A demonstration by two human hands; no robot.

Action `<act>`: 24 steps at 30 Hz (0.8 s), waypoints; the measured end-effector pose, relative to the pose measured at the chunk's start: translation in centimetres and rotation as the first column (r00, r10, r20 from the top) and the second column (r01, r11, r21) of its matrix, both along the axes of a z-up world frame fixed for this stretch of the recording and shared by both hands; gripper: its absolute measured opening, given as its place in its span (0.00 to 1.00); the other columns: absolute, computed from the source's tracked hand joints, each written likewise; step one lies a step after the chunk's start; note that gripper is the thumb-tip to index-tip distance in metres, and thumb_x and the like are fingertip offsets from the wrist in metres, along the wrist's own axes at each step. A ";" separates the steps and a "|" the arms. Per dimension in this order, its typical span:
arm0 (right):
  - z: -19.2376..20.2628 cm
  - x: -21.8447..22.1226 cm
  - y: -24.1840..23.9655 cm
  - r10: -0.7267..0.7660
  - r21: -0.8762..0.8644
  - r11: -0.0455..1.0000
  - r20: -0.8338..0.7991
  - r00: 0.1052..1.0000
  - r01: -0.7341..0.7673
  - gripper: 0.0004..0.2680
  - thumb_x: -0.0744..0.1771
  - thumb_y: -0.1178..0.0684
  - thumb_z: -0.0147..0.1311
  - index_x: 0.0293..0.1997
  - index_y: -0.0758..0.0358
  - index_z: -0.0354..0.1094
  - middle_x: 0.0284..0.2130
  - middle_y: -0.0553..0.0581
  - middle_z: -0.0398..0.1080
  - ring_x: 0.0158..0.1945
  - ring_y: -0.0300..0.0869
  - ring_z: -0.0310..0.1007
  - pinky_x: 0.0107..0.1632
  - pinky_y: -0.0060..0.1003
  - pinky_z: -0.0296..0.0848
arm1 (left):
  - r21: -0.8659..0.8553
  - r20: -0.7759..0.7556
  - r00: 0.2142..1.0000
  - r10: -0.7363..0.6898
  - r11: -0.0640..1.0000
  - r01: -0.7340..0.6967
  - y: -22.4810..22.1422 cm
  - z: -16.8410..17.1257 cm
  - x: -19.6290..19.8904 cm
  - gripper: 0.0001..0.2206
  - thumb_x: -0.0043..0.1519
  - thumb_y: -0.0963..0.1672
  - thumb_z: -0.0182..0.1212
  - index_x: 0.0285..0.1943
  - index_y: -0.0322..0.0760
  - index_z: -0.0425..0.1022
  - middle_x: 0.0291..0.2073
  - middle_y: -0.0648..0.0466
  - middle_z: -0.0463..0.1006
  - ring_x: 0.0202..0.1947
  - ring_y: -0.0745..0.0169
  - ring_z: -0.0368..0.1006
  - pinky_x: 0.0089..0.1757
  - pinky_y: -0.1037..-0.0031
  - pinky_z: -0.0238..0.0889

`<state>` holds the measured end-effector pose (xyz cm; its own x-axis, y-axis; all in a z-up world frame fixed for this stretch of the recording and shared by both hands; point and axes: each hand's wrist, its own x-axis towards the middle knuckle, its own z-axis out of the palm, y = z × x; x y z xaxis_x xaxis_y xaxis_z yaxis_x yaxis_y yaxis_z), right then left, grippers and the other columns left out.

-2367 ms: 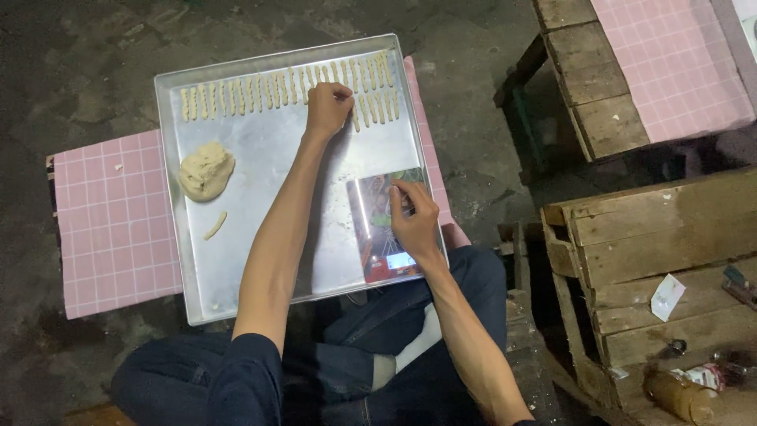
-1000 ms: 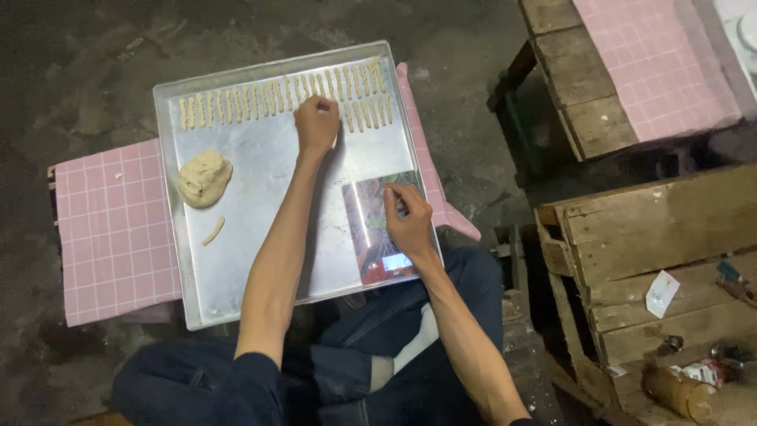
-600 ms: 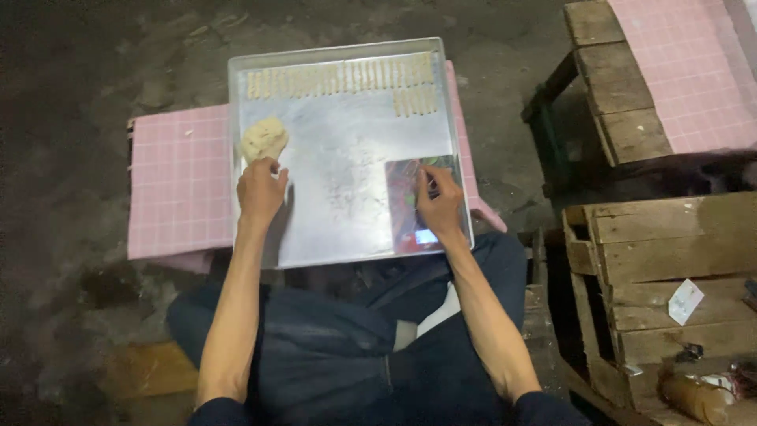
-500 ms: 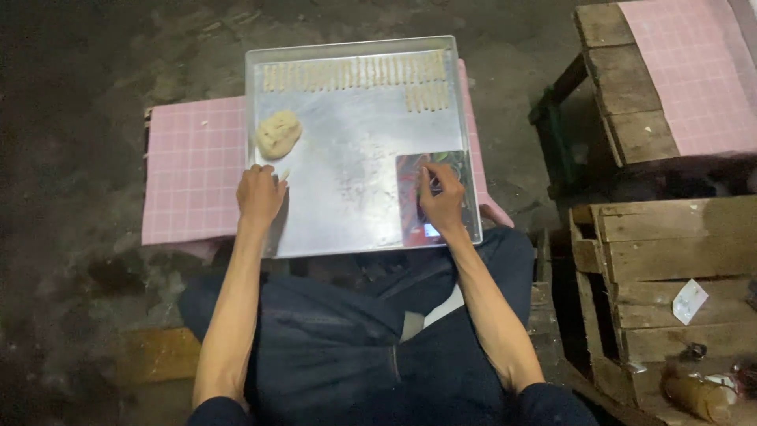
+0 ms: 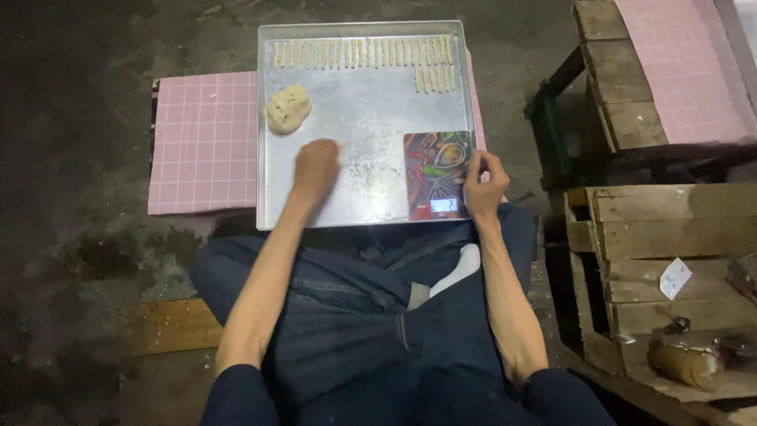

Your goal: Shaping small pieces of dough into thin sticks by rolling them by hand and arranging them neatly on a baking tray.

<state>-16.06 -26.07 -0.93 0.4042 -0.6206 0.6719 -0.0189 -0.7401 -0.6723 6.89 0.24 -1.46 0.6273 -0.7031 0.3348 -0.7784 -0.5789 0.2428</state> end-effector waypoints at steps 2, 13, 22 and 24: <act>0.0 0.1 0.0 0.000 0.027 1.000 0.024 1.000 0.000 0.03 0.71 0.59 0.57 0.42 0.61 0.76 0.25 0.57 0.75 0.28 0.46 0.75 0.35 0.37 0.71 | 0.032 0.006 0.995 -0.102 0.994 0.102 -3.8 1.9 -3.4 0.03 0.58 0.38 0.66 0.38 0.31 0.80 0.28 0.44 0.78 0.34 0.40 0.78 0.37 0.55 0.71; -1.1 -0.1 -1.3 -0.052 0.115 0.992 0.057 0.997 0.046 0.04 0.71 0.58 0.55 0.42 0.63 0.78 0.24 0.57 0.76 0.27 0.43 0.75 0.33 0.34 0.70 | -0.091 0.092 0.903 -0.419 0.900 0.427 -14.2 -2.5 -9.1 0.08 0.59 0.47 0.68 0.41 0.42 0.81 0.35 0.52 0.76 0.42 0.54 0.74 0.44 0.64 0.67; -1.2 -0.2 -1.2 -0.002 0.121 0.993 0.007 1.000 0.002 0.03 0.70 0.60 0.56 0.44 0.64 0.77 0.27 0.59 0.75 0.30 0.47 0.75 0.34 0.36 0.70 | -0.104 -0.099 0.968 -0.233 0.969 0.223 -1.1 2.1 -3.2 0.10 0.66 0.45 0.61 0.50 0.36 0.80 0.41 0.44 0.78 0.45 0.42 0.76 0.49 0.59 0.67; -0.9 -0.1 -1.3 -0.003 0.099 0.995 -0.019 1.000 0.005 0.03 0.70 0.60 0.56 0.44 0.63 0.77 0.28 0.56 0.75 0.32 0.45 0.74 0.35 0.35 0.70 | -0.164 -0.095 0.985 -0.143 0.978 0.126 2.1 2.3 -1.5 0.09 0.66 0.45 0.63 0.51 0.39 0.80 0.39 0.49 0.78 0.44 0.48 0.76 0.50 0.62 0.67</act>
<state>-16.15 -27.34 -1.84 0.4134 -0.6856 0.5992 -0.0352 -0.6696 -0.7419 5.42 2.35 0.89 0.5681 -0.7277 0.3844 -0.8118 -0.4189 0.4069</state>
